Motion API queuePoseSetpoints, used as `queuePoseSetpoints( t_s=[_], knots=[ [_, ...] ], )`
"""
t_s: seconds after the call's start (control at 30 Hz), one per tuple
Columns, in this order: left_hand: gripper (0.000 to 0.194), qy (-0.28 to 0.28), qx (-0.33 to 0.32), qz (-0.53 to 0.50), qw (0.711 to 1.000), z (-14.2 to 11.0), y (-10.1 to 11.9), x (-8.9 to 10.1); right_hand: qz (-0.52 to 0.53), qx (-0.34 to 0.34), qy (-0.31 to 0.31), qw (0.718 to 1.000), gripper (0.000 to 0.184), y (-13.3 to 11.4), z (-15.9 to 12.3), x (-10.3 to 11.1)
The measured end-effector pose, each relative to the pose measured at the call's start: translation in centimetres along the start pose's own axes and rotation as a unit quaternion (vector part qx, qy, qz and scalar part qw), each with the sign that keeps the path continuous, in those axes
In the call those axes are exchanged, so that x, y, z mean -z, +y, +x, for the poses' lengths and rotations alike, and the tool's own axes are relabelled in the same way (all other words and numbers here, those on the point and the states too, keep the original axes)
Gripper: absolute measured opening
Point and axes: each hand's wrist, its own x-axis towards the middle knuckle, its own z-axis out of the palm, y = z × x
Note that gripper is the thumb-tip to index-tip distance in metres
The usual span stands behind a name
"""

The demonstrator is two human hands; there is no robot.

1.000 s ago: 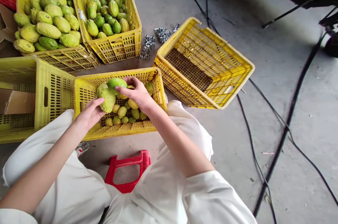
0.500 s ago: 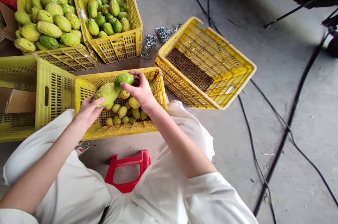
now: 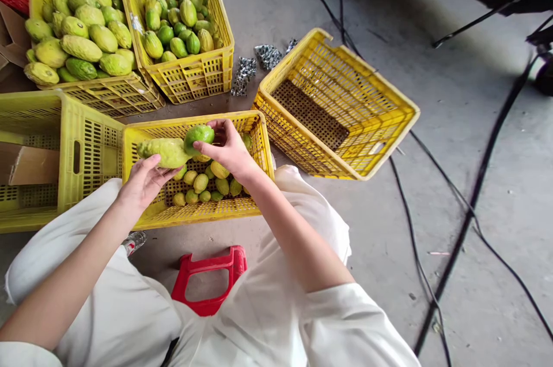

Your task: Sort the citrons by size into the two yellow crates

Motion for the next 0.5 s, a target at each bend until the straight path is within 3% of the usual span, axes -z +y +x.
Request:
queuePoseSetpoints(
  t_s=[0.23, 0.5],
  knots=[
    [0.036, 0.029, 0.029, -0.006, 0.999, 0.51, 0.14, 0.27, -0.013, -0.052, -0.069, 0.996, 0.068, -0.86, -0.37, -0.26],
    [0.038, 0.001, 0.069, -0.011, 0.998, 0.41, 0.04, 0.15, 0.004, -0.024, -0.051, 0.998, 0.07, -0.52, -0.26, -0.09]
  ],
)
